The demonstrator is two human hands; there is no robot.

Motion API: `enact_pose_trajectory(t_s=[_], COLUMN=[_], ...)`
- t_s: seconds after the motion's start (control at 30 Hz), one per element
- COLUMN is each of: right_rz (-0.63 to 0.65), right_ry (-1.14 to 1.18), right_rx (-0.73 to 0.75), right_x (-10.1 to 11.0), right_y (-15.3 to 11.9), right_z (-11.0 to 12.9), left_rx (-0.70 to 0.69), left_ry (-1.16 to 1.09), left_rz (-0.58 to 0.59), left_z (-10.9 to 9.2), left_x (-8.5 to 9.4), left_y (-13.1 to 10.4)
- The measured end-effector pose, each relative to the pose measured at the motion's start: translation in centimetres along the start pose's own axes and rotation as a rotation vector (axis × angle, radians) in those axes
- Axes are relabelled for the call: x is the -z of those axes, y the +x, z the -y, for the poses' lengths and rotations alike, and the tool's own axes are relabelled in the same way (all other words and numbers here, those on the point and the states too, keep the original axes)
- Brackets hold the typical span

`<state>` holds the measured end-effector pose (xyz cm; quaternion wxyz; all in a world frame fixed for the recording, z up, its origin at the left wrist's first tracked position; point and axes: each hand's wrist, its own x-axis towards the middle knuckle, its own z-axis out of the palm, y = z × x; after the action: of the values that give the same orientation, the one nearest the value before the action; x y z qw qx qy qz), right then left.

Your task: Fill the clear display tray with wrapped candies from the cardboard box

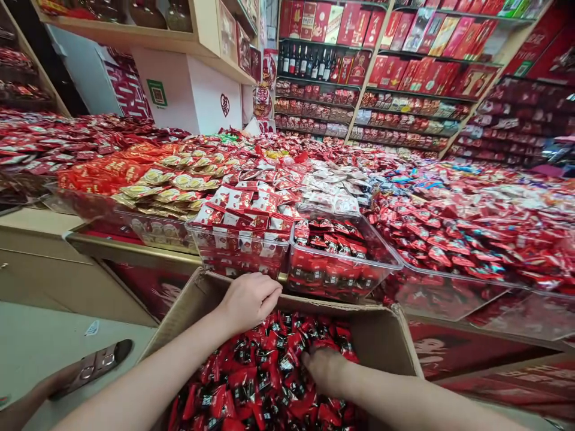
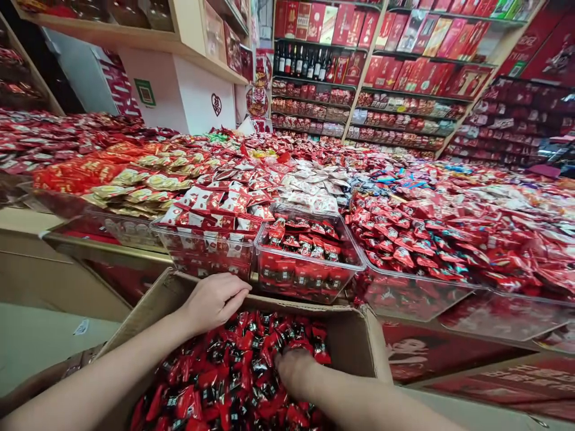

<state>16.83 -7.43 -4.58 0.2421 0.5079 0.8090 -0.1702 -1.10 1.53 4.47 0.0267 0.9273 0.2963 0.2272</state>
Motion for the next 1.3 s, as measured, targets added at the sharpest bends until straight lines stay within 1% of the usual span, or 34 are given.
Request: enact_pose_trajectory(t_s=[0.13,0.2,0.27,0.33,0.43,0.47,0.5,0.53,0.57,0.63,0.67,0.7,0.77,0.83,0.97,1.03,1.1,1.17,1.23,1.3], right_rz=[0.008,0.000,-0.032,-0.086,-0.197,-0.251,-0.313,-0.378,-0.442,-0.538,-0.563,-0.581,-0.611,-0.651,-0.765,-0.806,-0.820,-0.769,-0.670,-0.528], right_ry=[-0.034,-0.040,-0.040,-0.018,0.048,0.120,0.242,0.409,0.603,0.973,1.094,1.176,1.251,1.239,1.225,1.253,1.272,1.382,1.621,1.877], right_rx=[0.060,0.107,0.139,0.160,0.212,0.236,0.263,0.290,0.315,0.358,0.372,0.378,0.361,0.310,0.237,0.237,0.239,0.267,0.346,0.442], right_x=[-0.6,-0.5,0.0,1.2,3.6,4.5,5.4,6.3,7.0,8.1,8.5,8.7,8.7,8.5,7.9,7.8,7.9,7.9,7.9,7.8], right_y=[-0.1,0.0,-0.2,-0.7,-2.2,-2.8,-3.4,-4.1,-4.6,-5.4,-5.6,-5.7,-5.6,-5.4,-5.0,-4.9,-4.9,-5.0,-4.9,-4.7], right_z=[0.8,1.0,1.1,1.1,0.7,0.5,0.2,0.0,-0.3,-0.8,-1.0,-1.1,-1.3,-1.4,-1.5,-1.5,-1.4,-1.4,-1.3,-1.4], left_rx=[0.003,0.002,-0.005,-0.027,-0.062,-0.070,-0.068,-0.056,-0.026,0.081,0.149,0.216,0.322,0.386,0.440,0.450,0.427,0.362,0.217,0.017], left_ry=[-0.027,-0.052,-0.092,-0.155,-0.270,-0.315,-0.384,-0.481,-0.591,-0.774,-0.826,-0.847,-0.894,-0.956,-1.028,-1.101,-1.137,-1.065,-0.927,-0.796], left_rz=[-0.016,-0.035,-0.065,-0.106,-0.191,-0.206,-0.194,-0.150,-0.079,0.076,0.125,0.146,0.147,0.127,0.036,0.044,0.080,0.075,0.042,0.002], left_z=[0.0,0.1,0.1,0.1,-0.3,-0.6,-1.0,-1.4,-1.9,-2.7,-3.0,-3.3,-3.7,-3.8,-3.7,-3.4,-3.1,-2.9,-2.9,-3.1], left_x=[-0.1,-0.2,-0.1,0.2,1.2,1.7,2.1,2.4,2.7,2.7,2.6,2.3,1.7,1.2,1.0,1.2,1.4,1.7,1.9,2.0], left_y=[-0.1,-0.2,-0.2,-0.3,-0.4,-0.4,-0.4,-0.4,-0.3,0.0,0.2,0.4,0.6,0.8,1.2,1.2,1.1,1.0,0.8,0.8])
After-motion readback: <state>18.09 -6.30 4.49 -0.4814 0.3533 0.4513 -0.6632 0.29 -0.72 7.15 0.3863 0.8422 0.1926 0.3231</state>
